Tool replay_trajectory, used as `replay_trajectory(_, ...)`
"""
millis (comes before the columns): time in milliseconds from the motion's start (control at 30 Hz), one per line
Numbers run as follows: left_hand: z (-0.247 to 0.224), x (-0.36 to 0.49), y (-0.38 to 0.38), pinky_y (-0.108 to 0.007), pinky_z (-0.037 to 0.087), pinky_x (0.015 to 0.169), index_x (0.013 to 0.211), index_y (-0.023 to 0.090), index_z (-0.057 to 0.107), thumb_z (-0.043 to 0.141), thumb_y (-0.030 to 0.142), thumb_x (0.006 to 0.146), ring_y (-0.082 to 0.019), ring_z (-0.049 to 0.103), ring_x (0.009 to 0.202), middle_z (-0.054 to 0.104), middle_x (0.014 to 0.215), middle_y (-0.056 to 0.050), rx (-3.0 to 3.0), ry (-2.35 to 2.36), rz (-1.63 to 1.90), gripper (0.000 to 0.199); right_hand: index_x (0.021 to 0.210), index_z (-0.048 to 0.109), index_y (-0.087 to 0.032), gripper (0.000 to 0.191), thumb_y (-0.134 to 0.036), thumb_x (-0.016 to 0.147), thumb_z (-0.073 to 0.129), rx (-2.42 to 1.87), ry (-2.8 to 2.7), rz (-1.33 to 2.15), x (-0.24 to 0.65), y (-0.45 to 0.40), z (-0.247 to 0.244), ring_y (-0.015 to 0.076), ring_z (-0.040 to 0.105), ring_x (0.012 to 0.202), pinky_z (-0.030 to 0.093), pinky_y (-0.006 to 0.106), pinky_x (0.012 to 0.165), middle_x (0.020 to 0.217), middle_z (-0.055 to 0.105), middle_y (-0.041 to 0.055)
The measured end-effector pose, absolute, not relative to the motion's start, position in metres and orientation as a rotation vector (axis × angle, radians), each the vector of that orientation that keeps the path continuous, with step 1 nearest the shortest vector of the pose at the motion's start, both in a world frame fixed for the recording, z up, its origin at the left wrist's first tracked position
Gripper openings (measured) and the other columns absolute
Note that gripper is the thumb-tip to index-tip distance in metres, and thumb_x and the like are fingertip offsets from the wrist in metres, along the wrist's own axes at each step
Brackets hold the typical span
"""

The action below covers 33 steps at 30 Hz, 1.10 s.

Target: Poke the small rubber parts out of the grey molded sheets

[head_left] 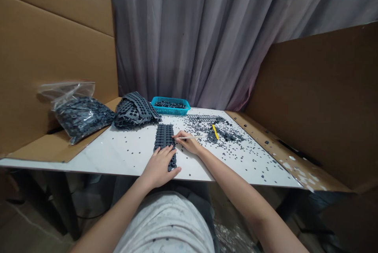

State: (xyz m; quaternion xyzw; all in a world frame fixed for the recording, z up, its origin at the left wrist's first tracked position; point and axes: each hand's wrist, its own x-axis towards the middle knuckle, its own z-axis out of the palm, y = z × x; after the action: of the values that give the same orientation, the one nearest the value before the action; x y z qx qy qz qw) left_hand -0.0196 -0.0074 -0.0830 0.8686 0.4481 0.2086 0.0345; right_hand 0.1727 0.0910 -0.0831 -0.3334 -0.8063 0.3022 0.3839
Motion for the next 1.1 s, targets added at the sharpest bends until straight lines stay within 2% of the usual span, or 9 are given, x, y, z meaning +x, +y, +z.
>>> replay_trajectory(167, -0.081, -0.019, -0.008, -0.051, 0.028, 0.109, 0.131, 0.017, 0.049, 0.052, 0.048, 0.084, -0.030, 0.041, 0.131, 0.044, 0.143, -0.014, 2.676, 1.385, 0.625, 0.056, 0.088, 0.058, -0.022, 0.008, -0.027, 0.087, 0.053, -0.937, -2.111, 0.600, 0.171, 0.094, -0.082, 0.0205, 0.061, 0.090, 0.045, 0.036, 0.083, 0.099, 0.069, 0.0046)
replay_trajectory(333, -0.081, -0.019, -0.008, -0.051, 0.028, 0.108, 0.133, 0.015, 0.047, 0.052, 0.048, 0.085, -0.030, 0.040, 0.132, 0.043, 0.143, -0.015, 2.671, 1.383, 0.615, 0.058, 0.082, 0.059, -0.021, 0.006, -0.022, 0.083, 0.053, -1.007, -2.091, 0.498, 0.173, 0.101, -0.083, 0.0232, 0.058, 0.087, 0.043, 0.036, 0.082, 0.087, 0.067, 0.0054)
replay_trajectory(433, -0.080, -0.019, -0.008, -0.050, 0.028, 0.109, 0.132, 0.016, 0.048, 0.052, 0.048, 0.085, -0.030, 0.040, 0.132, 0.043, 0.143, -0.015, 2.665, 1.387, 0.619, 0.058, 0.083, 0.057, -0.020, 0.007, -0.024, 0.085, 0.051, -1.056, -2.006, 0.458, 0.180, 0.105, -0.084, 0.0245, 0.058, 0.088, 0.043, 0.039, 0.084, 0.085, 0.065, 0.0068)
replay_trajectory(533, -0.076, -0.018, -0.010, -0.050, 0.027, 0.109, 0.133, 0.016, 0.047, 0.052, 0.049, 0.085, -0.029, 0.038, 0.133, 0.041, 0.144, -0.014, 2.649, 1.397, 0.583, 0.058, 0.086, 0.055, -0.021, 0.012, -0.032, 0.088, 0.049, -1.052, -1.936, 0.475, 0.184, 0.109, -0.085, 0.0246, 0.059, 0.094, 0.043, 0.041, 0.087, 0.092, 0.066, 0.0079)
replay_trajectory(667, -0.069, -0.017, -0.012, -0.049, 0.024, 0.111, 0.133, 0.015, 0.048, 0.051, 0.049, 0.085, -0.028, 0.035, 0.135, 0.039, 0.145, -0.014, 2.619, 1.406, 0.511, 0.059, 0.084, 0.055, -0.020, 0.024, -0.044, 0.088, 0.051, -0.944, -1.981, 0.633, 0.180, 0.117, -0.083, 0.0240, 0.061, 0.104, 0.047, 0.038, 0.086, 0.095, 0.068, 0.0081)
replay_trajectory(767, -0.068, -0.018, -0.013, -0.049, 0.023, 0.112, 0.134, 0.014, 0.047, 0.050, 0.049, 0.085, -0.028, 0.034, 0.135, 0.039, 0.146, -0.014, 2.603, 1.411, 0.505, 0.060, 0.081, 0.056, -0.020, 0.032, -0.051, 0.084, 0.054, -0.900, -2.019, 0.751, 0.176, 0.123, -0.083, 0.0240, 0.064, 0.099, 0.050, 0.037, 0.082, 0.096, 0.070, 0.0086)
replay_trajectory(1100, -0.072, -0.018, -0.011, -0.050, 0.023, 0.111, 0.135, 0.015, 0.046, 0.050, 0.049, 0.085, -0.028, 0.035, 0.135, 0.039, 0.146, -0.013, 2.609, 1.409, 0.513, 0.061, 0.088, 0.057, -0.019, 0.026, -0.043, 0.089, 0.051, -0.890, -2.065, 0.765, 0.175, 0.118, -0.087, 0.0212, 0.065, 0.093, 0.050, 0.035, 0.080, 0.101, 0.069, 0.0094)
